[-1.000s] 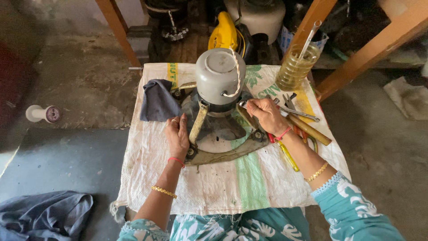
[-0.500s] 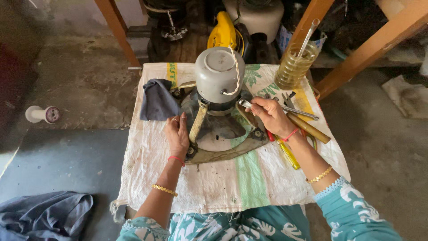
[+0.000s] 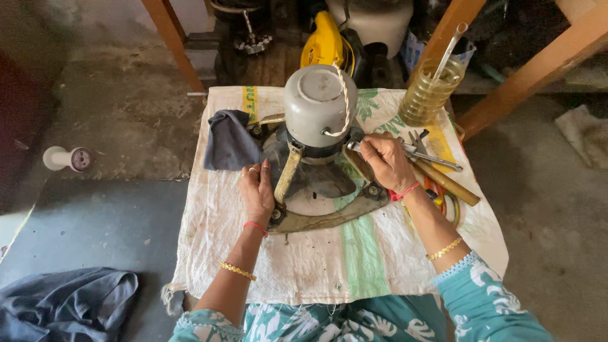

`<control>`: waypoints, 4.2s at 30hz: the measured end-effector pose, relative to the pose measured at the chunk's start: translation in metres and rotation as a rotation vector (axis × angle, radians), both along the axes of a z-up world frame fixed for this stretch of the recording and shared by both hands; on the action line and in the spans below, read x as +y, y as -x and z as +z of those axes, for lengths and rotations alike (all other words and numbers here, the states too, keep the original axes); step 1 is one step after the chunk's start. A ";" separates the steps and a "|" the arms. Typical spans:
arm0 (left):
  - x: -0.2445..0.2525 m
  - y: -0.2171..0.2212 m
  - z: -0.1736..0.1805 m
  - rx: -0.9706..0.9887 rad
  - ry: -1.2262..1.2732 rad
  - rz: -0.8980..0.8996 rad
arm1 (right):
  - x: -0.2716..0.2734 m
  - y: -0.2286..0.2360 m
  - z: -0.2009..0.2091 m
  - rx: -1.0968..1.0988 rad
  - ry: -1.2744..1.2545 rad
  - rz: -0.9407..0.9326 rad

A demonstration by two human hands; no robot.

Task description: The person uses a wrench to tighten bolts on the base of a small grey appliance. They rotate the appliance to access different bolts and use a cloth to wipe the base during the process.

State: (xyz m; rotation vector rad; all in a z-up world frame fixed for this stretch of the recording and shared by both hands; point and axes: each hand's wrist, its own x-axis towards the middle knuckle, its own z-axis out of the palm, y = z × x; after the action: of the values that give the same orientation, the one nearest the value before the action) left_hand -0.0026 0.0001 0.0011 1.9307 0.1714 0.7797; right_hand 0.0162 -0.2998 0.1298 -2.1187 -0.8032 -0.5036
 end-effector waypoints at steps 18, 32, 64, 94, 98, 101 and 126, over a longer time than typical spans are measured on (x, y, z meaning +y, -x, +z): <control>-0.001 0.003 0.006 -0.002 -0.002 0.003 | -0.013 0.017 0.024 -0.328 0.221 -0.098; -0.005 0.004 0.013 -0.095 0.351 -0.124 | 0.000 0.057 -0.004 -0.237 0.113 -0.300; 0.056 0.016 0.066 0.214 -0.736 0.032 | 0.006 0.075 -0.063 -0.370 0.198 -0.672; 0.029 -0.156 0.068 0.325 0.095 -0.641 | 0.012 0.052 -0.036 0.254 0.209 -0.589; 0.035 -0.124 0.074 0.352 0.080 -0.584 | 0.011 0.058 -0.030 0.247 0.261 -0.594; 0.036 -0.101 0.083 0.352 0.211 -0.611 | 0.011 0.062 -0.019 0.260 0.243 -0.556; 0.001 -0.011 0.116 0.346 0.285 -0.225 | -0.002 -0.083 -0.016 0.195 0.353 -0.430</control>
State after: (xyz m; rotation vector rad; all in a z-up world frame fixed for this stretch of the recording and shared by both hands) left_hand 0.0088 0.0016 0.1169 1.7603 0.2556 0.2523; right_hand 0.0989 -0.3013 0.1134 -2.6395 -0.3384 -0.3837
